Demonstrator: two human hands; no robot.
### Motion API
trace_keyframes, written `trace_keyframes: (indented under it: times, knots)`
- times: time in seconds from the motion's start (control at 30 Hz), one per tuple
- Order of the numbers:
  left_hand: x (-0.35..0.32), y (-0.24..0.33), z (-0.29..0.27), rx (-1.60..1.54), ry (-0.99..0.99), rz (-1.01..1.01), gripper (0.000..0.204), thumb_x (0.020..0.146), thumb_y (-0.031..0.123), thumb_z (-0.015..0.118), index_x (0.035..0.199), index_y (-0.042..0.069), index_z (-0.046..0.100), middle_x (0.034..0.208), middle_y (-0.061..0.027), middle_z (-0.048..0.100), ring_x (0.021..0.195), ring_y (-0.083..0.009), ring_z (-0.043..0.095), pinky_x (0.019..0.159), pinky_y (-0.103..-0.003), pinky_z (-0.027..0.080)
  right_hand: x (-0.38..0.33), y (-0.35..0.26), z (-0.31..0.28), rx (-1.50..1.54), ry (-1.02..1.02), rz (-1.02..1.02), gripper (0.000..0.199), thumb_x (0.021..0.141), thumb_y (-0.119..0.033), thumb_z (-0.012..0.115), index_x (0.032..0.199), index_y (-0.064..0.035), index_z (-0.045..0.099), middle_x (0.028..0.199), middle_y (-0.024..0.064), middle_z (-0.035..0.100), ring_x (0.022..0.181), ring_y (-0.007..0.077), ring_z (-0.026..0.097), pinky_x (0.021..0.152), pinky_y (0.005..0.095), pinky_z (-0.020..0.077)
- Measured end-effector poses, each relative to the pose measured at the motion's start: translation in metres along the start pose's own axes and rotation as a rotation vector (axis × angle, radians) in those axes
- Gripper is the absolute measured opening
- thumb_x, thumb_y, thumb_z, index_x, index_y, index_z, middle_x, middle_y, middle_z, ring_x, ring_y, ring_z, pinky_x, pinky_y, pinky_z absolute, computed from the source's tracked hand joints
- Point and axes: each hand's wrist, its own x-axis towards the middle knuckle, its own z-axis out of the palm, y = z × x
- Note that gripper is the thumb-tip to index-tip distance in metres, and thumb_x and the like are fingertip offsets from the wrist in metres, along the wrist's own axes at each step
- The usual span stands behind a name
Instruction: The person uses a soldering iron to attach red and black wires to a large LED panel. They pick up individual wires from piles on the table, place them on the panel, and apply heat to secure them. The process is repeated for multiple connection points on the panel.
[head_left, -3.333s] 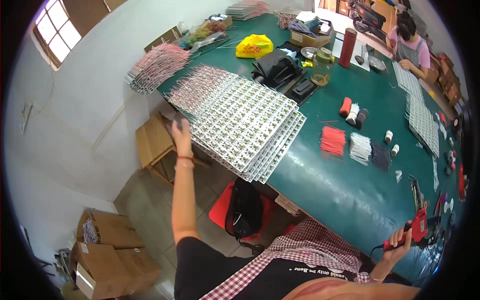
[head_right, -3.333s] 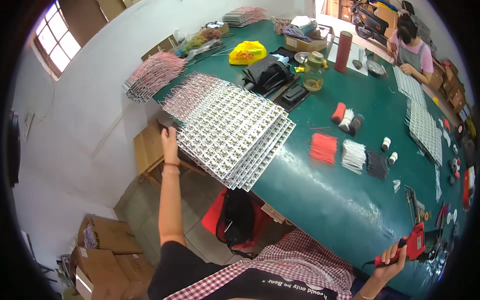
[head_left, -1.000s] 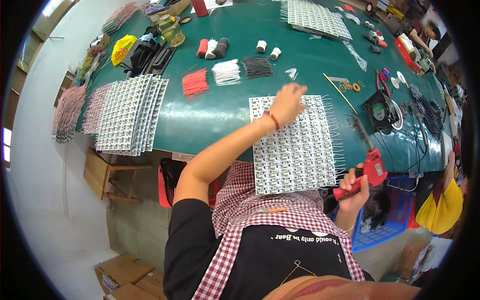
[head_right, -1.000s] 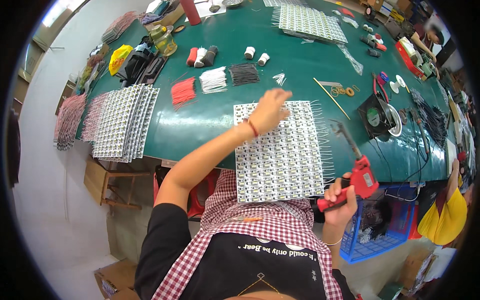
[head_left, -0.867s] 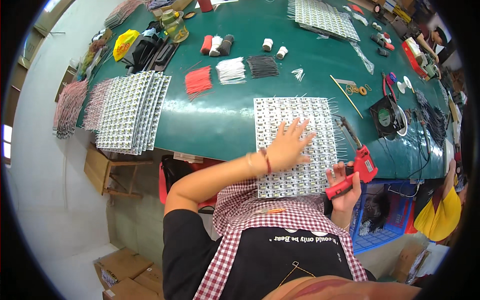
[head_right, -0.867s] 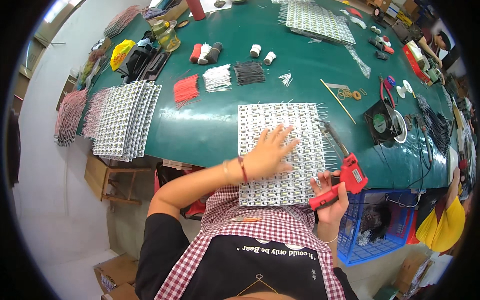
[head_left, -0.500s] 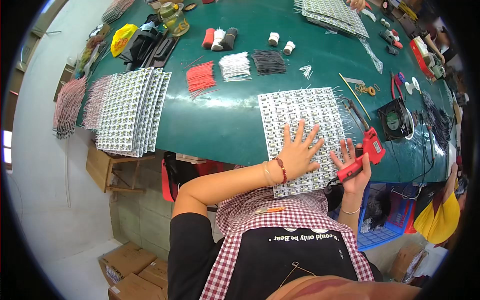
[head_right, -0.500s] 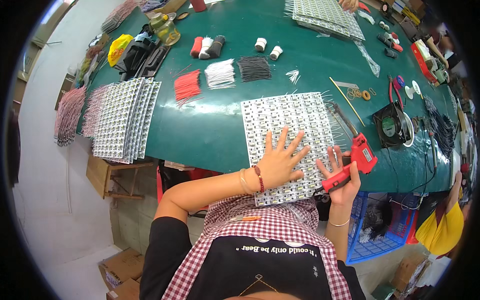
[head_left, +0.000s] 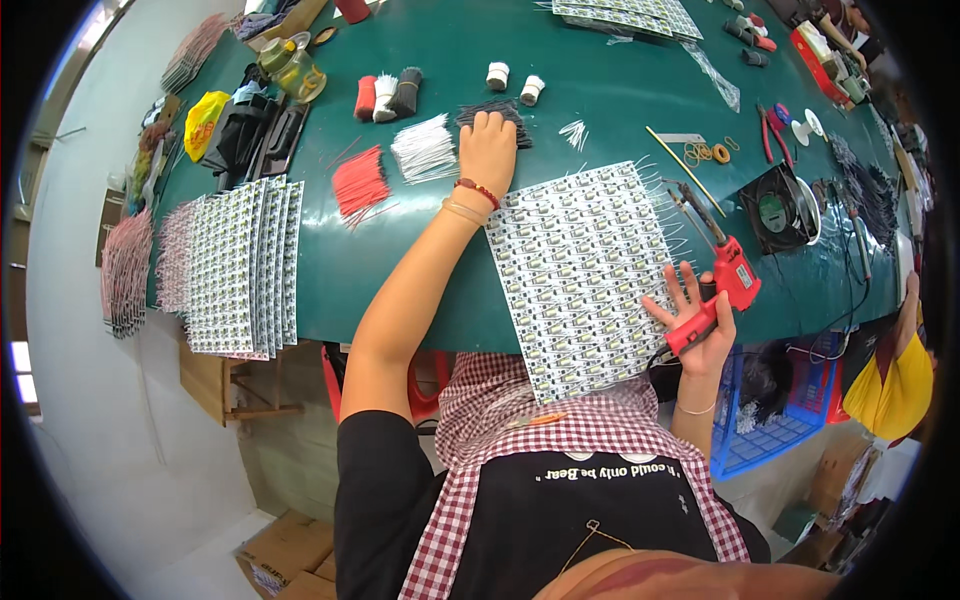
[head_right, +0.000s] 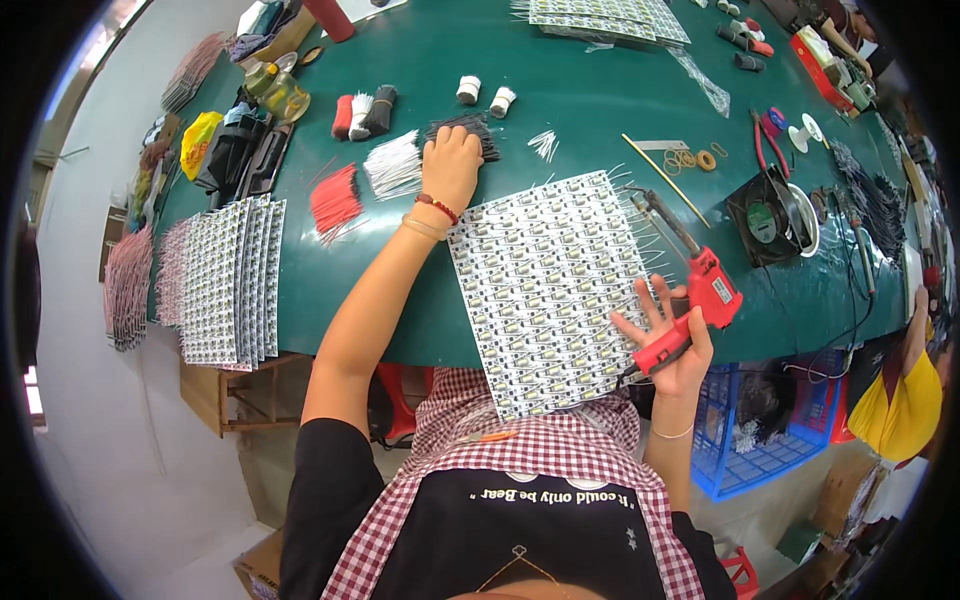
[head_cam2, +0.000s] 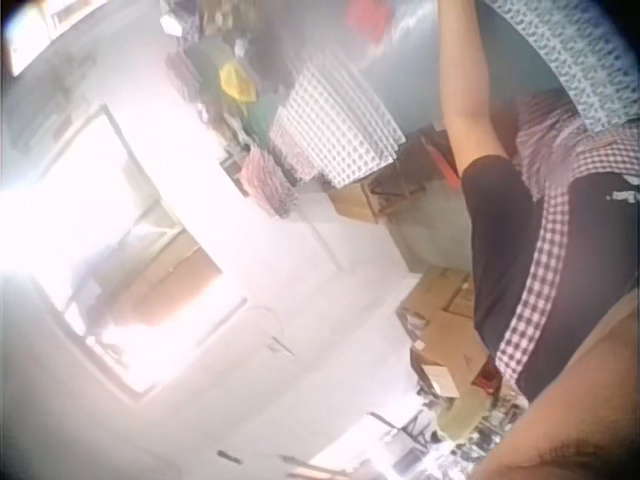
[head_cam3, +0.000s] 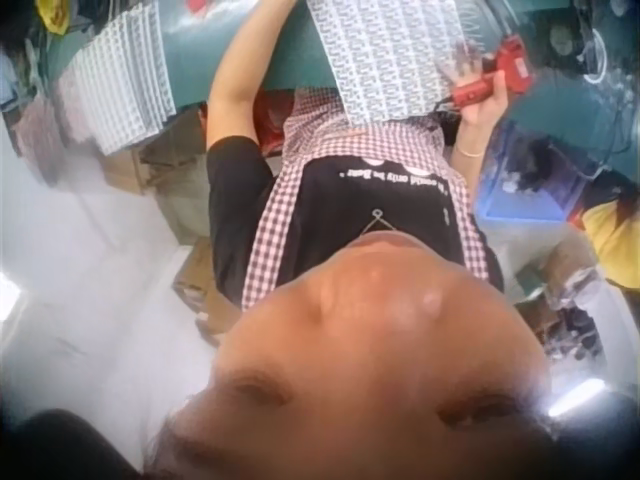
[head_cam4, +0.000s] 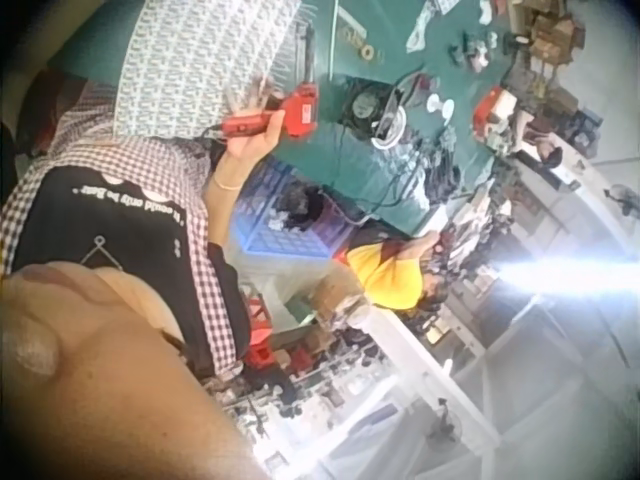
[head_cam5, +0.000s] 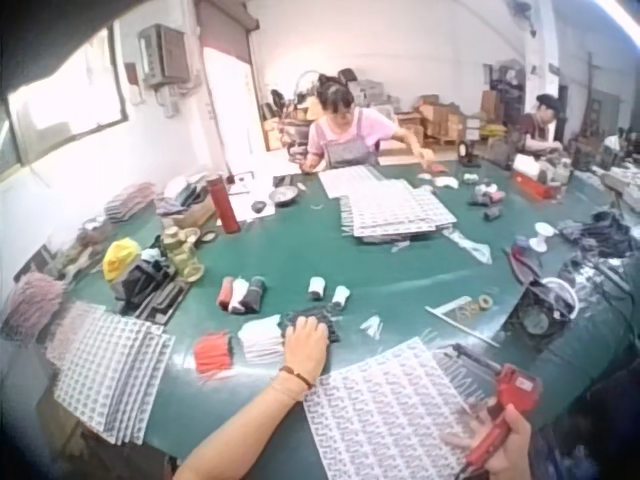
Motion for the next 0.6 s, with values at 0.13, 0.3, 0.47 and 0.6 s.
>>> trace_keyframes:
  times: [0.13,0.3,0.47,0.6]
  knots:
    - [-0.005,0.006,-0.001,0.085,0.021,0.053,0.002,0.081,0.012,0.058,0.081,0.01,0.057,0.085,-0.0053,0.054,0.088,-0.0224,0.052,0.073,-0.035,0.041,0.004,-0.003,0.0,-0.04,0.015,-0.022,0.029,0.094,-0.027,0.058,0.114,-0.0071,0.053,0.133,0.0186,0.049,0.135,0.0385,0.035,0.099,0.0762,0.0299]
    - [-0.005,0.004,-0.004,-0.02,0.05,0.097,0.003,0.083,0.009,0.053,0.082,0.01,0.055,0.084,-0.0069,0.054,0.086,-0.0223,0.051,0.073,-0.035,0.041,0.018,-0.015,-0.001,-0.066,0.027,-0.003,0.029,0.093,-0.027,0.058,0.112,-0.0058,0.053,0.132,0.0188,0.049,0.134,0.04,0.035,0.099,0.0764,0.0308]
    - [-0.004,-0.001,-0.002,-0.199,0.114,0.061,0.009,0.083,0.006,0.052,0.09,0.007,0.059,0.086,-0.0082,0.054,0.087,-0.0242,0.051,0.076,-0.036,0.041,0.024,-0.022,-0.002,-0.051,0.016,0.036,0.028,0.094,-0.025,0.057,0.112,-0.0048,0.052,0.132,0.0193,0.048,0.134,0.0408,0.035,0.098,0.0765,0.0314]
    - [-0.007,-0.002,-0.007,-0.309,0.222,-0.013,0.014,0.085,0.007,0.055,0.096,0.004,0.063,0.089,-0.0086,0.055,0.085,-0.0261,0.051,0.073,-0.036,0.042,0.019,-0.022,0.001,-0.092,0.037,0.015,0.029,0.094,-0.024,0.057,0.113,-0.004,0.052,0.132,0.0196,0.048,0.133,0.0408,0.036,0.098,0.0762,0.0316]
